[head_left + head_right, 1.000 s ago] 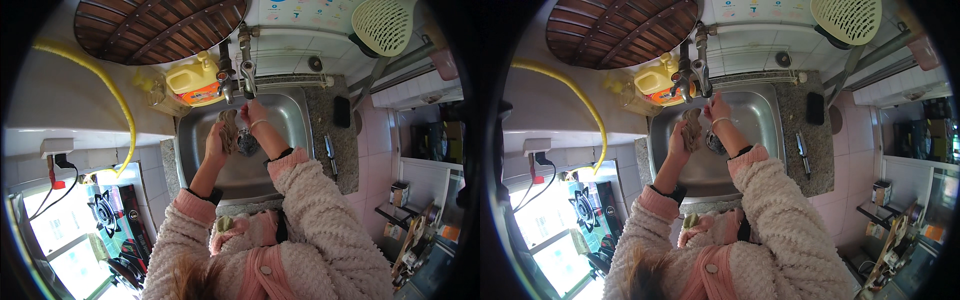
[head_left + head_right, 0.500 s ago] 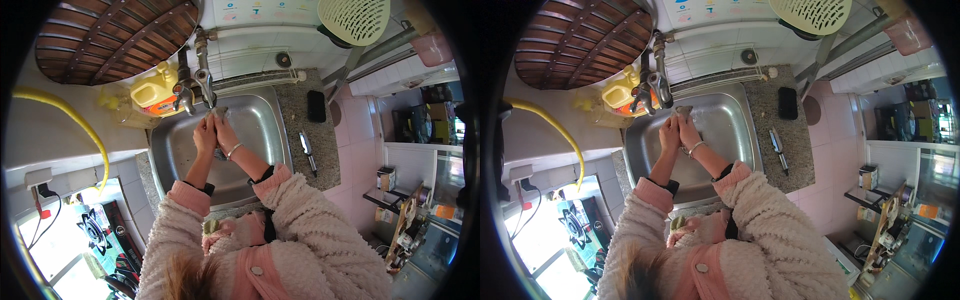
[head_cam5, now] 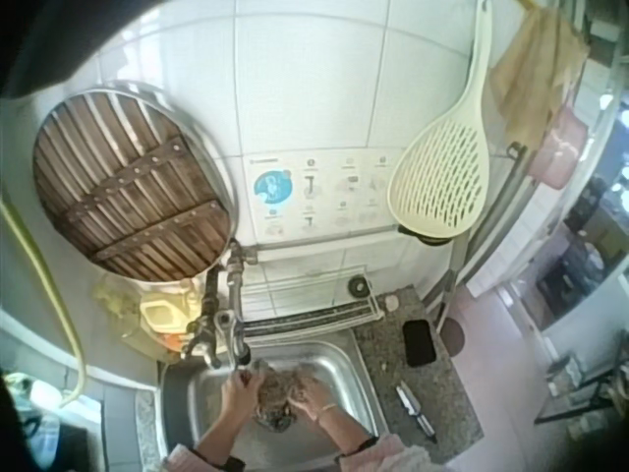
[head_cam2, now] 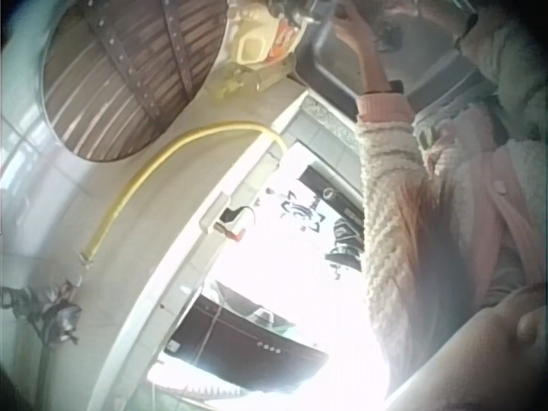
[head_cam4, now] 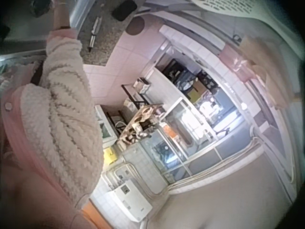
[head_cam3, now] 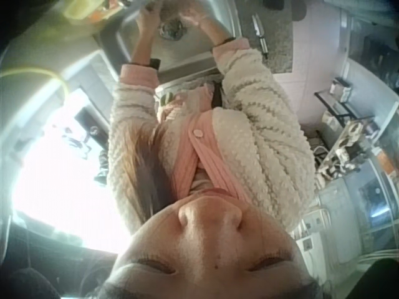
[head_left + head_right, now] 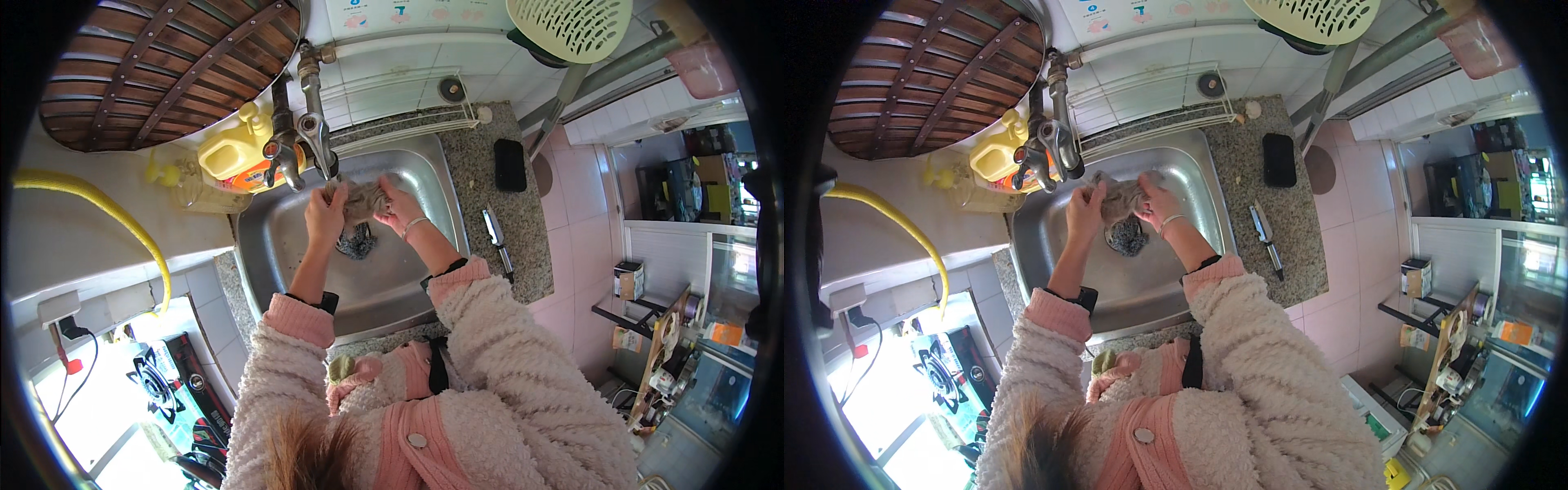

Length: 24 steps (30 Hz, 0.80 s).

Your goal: The person wipes a white countertop with a steel wool pad, then moves two plates of food to a wooden table. They continue wiping the countertop, then rinse the pad and a cloth under the sink faucet.

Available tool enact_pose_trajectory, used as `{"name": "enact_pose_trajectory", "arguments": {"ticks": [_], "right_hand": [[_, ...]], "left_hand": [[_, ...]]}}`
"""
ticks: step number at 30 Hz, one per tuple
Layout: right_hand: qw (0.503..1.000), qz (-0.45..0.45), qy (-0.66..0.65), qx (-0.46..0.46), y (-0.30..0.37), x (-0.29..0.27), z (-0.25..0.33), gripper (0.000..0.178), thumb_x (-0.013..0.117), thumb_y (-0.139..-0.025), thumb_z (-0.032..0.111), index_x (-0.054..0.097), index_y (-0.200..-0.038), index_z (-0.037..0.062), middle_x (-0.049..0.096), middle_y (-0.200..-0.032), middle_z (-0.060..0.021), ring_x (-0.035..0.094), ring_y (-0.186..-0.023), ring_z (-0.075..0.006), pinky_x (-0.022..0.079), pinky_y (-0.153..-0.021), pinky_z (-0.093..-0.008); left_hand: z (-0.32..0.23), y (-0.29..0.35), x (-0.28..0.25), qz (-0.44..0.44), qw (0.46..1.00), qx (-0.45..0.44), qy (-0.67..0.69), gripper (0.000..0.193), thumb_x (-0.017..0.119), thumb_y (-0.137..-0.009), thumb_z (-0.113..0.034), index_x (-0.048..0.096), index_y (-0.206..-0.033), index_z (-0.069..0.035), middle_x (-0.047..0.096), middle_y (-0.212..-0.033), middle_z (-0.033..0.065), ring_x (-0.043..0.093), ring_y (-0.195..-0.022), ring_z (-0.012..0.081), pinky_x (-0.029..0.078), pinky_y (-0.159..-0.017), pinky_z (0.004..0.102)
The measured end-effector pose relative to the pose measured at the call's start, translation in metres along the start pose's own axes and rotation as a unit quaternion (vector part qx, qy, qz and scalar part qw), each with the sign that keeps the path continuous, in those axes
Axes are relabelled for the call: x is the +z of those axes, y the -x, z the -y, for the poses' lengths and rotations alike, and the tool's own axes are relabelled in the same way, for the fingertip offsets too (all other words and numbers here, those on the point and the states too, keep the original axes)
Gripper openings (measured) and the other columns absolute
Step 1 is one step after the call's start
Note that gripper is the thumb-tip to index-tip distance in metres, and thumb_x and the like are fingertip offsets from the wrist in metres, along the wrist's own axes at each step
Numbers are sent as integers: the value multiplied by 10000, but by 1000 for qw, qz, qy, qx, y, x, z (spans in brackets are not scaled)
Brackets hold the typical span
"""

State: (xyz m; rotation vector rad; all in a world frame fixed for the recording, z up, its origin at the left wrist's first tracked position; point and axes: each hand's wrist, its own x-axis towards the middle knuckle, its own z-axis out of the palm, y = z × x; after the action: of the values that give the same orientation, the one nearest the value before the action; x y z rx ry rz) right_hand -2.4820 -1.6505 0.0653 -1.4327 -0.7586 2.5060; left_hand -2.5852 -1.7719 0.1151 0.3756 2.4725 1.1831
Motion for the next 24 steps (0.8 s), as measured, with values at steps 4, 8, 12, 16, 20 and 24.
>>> {"name": "enact_pose_trajectory", "arguments": {"ticks": [4,8,12,16,20,24], "right_hand": [[985,-101,-127,60,-30,-18,-10,254,461,-918,256,511,-1055,48,567,-1032,-132,591,-909,-301,517,-762,-553],[985,-157,-75,7,-31,-22,-12,375,326,-934,368,488,-1151,108,460,-1235,-153,521,-1042,-395,445,-811,-651],[995,83,-34,32,-16,-6,-5,624,419,-865,616,482,-1275,150,461,-1295,-72,490,-1138,-319,368,-961,-590],[974,213,-64,47,-12,21,-4,504,523,-871,515,556,-1158,102,604,-1046,-76,594,-959,-255,453,-889,-411],[946,4,238,-221,-2,42,-12,346,607,-867,343,587,-1015,30,638,-894,-97,625,-816,-210,495,-729,-356],[860,0,342,-378,37,57,-21,290,644,-837,286,601,-867,1,634,-787,-124,627,-729,-239,488,-648,-366]], "left_hand": [[3,1,11,132,926,-145,324,240,556,-872,-265,548,-979,-51,594,-834,32,603,-808,139,474,-653,309],[-6,5,4,181,892,-173,376,254,494,-902,-238,484,-1120,-107,563,-1014,27,582,-926,124,483,-681,301],[-26,10,-6,205,878,-167,400,318,417,-928,-181,436,-1243,-150,542,-1134,39,611,-901,141,504,-596,273],[-28,13,-11,210,845,-168,463,327,375,-948,-144,424,-1271,-153,569,-1095,43,633,-817,145,502,-516,241],[0,4,-8,91,871,-201,438,282,413,-964,-226,480,-1218,-123,622,-921,66,641,-786,184,543,-601,330],[28,-11,27,132,723,-355,578,417,452,-941,-421,520,-1112,-47,619,-890,85,624,-801,232,529,-720,390]]}}
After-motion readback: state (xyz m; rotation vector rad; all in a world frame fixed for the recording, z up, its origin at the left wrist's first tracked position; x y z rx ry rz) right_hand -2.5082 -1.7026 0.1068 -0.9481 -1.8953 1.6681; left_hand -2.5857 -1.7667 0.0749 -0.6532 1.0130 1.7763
